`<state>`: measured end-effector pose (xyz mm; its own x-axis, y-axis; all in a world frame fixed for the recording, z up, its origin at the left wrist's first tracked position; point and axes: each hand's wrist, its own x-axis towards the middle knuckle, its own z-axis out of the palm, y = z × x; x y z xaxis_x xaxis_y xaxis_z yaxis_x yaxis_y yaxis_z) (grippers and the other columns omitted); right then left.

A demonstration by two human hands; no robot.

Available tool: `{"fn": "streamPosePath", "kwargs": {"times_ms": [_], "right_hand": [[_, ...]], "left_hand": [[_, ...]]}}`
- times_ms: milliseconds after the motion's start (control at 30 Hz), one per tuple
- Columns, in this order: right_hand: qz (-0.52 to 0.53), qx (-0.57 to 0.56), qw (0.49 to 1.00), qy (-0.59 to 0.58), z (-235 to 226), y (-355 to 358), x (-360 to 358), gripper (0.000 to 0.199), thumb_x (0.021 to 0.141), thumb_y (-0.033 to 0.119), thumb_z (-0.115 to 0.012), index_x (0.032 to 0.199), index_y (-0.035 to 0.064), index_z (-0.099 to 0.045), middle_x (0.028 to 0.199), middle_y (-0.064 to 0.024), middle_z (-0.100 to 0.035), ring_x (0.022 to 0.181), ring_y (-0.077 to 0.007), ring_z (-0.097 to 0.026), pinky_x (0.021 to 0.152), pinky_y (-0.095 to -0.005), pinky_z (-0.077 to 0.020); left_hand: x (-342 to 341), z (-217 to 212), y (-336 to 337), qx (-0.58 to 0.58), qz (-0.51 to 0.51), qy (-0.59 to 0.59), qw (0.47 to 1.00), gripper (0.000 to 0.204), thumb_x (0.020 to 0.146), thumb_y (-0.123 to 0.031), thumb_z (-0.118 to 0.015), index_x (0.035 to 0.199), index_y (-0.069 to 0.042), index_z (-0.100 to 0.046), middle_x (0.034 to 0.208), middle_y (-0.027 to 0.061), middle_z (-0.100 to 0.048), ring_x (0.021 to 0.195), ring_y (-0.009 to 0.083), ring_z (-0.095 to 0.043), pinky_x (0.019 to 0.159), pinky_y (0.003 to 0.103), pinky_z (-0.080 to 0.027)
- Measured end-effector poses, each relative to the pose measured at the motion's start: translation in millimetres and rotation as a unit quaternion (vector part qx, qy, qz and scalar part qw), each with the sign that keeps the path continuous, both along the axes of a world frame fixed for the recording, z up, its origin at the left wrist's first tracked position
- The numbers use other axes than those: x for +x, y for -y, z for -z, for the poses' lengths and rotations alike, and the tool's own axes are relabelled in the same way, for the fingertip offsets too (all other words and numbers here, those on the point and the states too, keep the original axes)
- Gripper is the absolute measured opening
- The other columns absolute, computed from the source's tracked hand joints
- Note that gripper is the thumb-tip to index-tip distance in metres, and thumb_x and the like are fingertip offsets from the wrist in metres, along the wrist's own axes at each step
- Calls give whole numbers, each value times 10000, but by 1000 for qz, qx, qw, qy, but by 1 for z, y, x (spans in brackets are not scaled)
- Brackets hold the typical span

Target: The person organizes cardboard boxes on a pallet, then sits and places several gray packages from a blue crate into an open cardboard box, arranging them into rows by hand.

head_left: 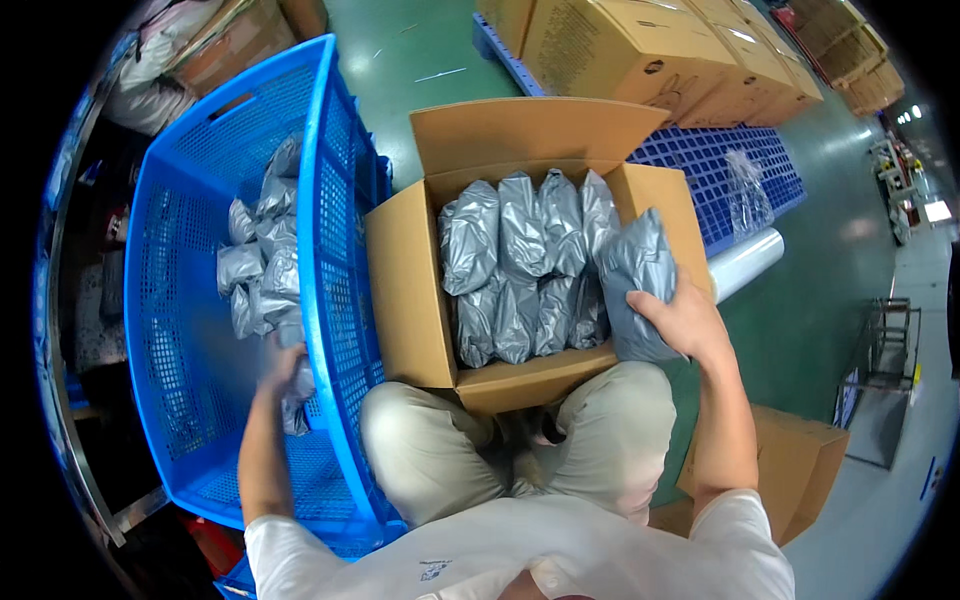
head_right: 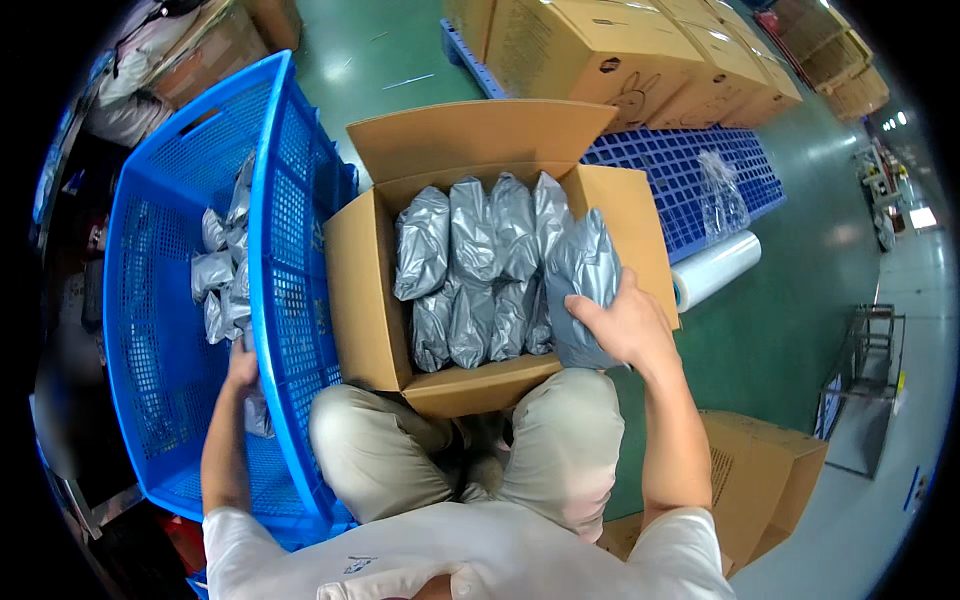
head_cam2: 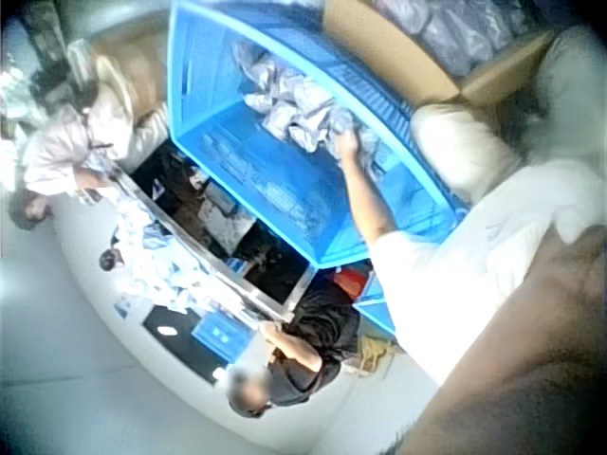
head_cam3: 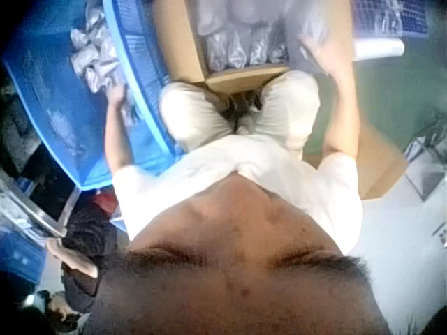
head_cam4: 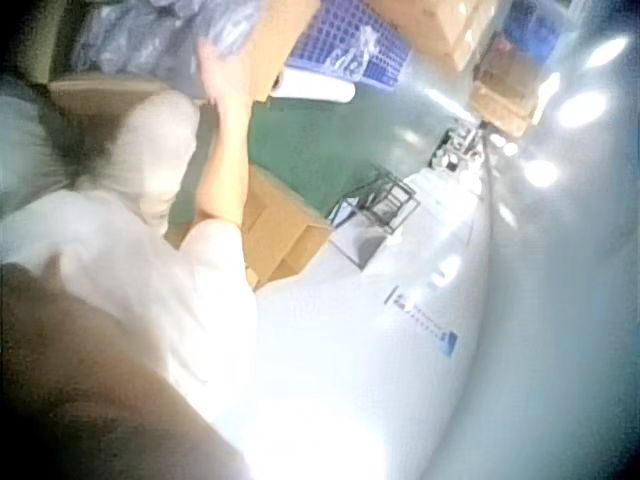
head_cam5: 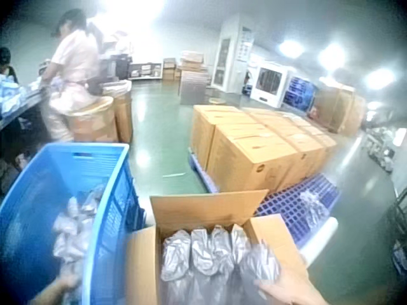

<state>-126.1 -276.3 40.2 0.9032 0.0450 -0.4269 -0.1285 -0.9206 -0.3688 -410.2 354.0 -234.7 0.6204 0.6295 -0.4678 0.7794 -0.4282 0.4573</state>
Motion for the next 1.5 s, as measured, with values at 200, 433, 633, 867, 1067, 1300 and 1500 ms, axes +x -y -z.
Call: {"fn": "streamPosePath", "kwargs": {"times_ms": [200,433,633,867,1067,1300,1500], "right_hand": [[-87,-225,959,-149,35,15,19,752,860,600,-534,1266,-23,-642,1297,-238,-630,1234,-364,-592,1033,-432,-462],[7,-115,940,-320,80,24,42,640,867,511,-549,1225,-5,-672,1136,-165,-718,814,-280,-746,700,-377,-598],[-54,-153,965,-205,52,2,29,583,836,403,-570,1289,47,-654,1314,-142,-650,1137,-294,-666,925,-404,-541],[-13,-105,973,-205,43,15,41,535,862,376,-569,1281,58,-665,1356,-133,-626,1248,-292,-607,1013,-405,-490],[-87,-163,976,-119,97,11,45,537,871,420,-597,1232,35,-691,1322,-182,-638,1224,-310,-623,977,-431,-519],[-62,-178,978,-88,123,10,14,729,914,500,-563,1390,-51,-513,1401,-192,-569,1230,-331,-613,976,-420,-523],[-154,-250,953,-68,196,28,3,817,948,558,-499,1393,-124,-443,1339,-216,-601,1156,-319,-657,923,-409,-552]], "left_hand": [[42,-213,49,-161,-148,290,932,678,880,-187,-622,1492,-32,-374,1290,138,-589,1132,234,-605,956,344,-486],[56,-337,180,-307,-65,371,874,692,837,-216,-644,1457,2,-431,1293,149,-586,1136,256,-610,978,371,-490],[187,-249,345,-490,40,76,867,437,891,-258,-657,1258,-40,-566,1103,80,-660,989,188,-644,899,344,-513],[244,-90,468,-622,-7,-35,782,465,932,-425,-559,1159,-30,-653,1120,134,-707,971,248,-679,916,410,-535],[247,-25,466,-546,126,88,823,576,988,-367,-573,1422,-3,-464,1377,118,-578,1230,244,-558,1080,378,-413],[238,-2,464,-222,330,27,917,845,1006,-588,-442,1481,101,-332,1442,301,-488,1370,378,-464,1134,386,-348],[239,-35,481,-132,341,-16,930,749,999,-616,-368,1376,12,-524,1360,285,-563,1281,438,-524,1081,458,-405]]}}
